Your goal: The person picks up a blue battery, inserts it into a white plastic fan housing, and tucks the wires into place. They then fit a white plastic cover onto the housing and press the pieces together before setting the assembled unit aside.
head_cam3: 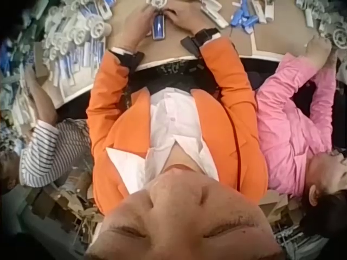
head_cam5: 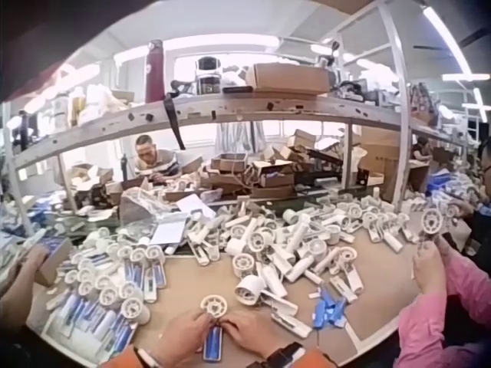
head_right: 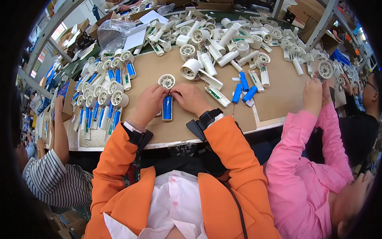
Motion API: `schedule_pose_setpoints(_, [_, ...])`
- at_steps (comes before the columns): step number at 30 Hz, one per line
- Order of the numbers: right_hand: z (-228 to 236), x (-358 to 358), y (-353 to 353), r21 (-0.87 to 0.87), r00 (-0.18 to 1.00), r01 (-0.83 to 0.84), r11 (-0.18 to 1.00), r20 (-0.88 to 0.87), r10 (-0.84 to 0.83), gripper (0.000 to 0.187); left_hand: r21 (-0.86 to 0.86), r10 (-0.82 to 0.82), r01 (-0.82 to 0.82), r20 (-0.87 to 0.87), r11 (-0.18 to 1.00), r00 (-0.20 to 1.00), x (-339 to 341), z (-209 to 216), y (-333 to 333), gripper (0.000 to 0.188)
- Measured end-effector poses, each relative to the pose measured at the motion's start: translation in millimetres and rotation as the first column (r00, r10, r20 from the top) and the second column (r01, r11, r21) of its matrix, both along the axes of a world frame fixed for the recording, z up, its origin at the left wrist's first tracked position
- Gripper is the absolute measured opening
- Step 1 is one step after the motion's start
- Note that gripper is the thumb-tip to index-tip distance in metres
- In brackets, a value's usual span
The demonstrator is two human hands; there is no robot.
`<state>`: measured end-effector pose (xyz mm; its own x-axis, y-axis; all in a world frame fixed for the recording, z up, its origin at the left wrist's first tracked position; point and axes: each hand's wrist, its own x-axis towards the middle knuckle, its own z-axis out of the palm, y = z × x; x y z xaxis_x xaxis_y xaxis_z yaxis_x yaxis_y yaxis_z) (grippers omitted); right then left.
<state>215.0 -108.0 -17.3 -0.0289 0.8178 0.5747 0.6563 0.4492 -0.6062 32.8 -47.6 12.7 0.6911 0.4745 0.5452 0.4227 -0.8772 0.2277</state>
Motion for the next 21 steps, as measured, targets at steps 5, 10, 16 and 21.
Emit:
schedule_pose_setpoints(5, [1.9, -1.7, -1.8, -0.112, 0.998, 0.019, 0.993, -0.060, -0.025, 0.013, 0.034, 0.009, -0.009, 0.019, 0.999, 1.000, 0.6, -3.3, -1.7, 0.005])
schedule_pose_setpoints(10, [1.7, -3.2, -2.8, -0.168, 0.993, -0.001, 0.986, -0.119, -0.020, 0.013, 0.081, 0.032, -0.029, -0.034, 0.996, 0.999, 2.2, -4.5, -1.5, 0.008])
schedule_pose_setpoints(16, [0.6, -2.6, -0.8, -0.165, 0.994, -0.004, 0.986, -0.110, -0.014, 0.013, 0.114, 0.057, -0.045, -0.103, 0.993, 0.993, 2.9, -1.0, -2.5, 0.008])
schedule_pose_setpoints(21, [0.6, -2.0, -1.1, -0.145, 0.997, 0.008, 0.989, -0.077, -0.019, 0.013, 0.109, 0.073, -0.059, -0.128, 0.992, 0.989, 3.5, 2.5, -7.3, 0.007])
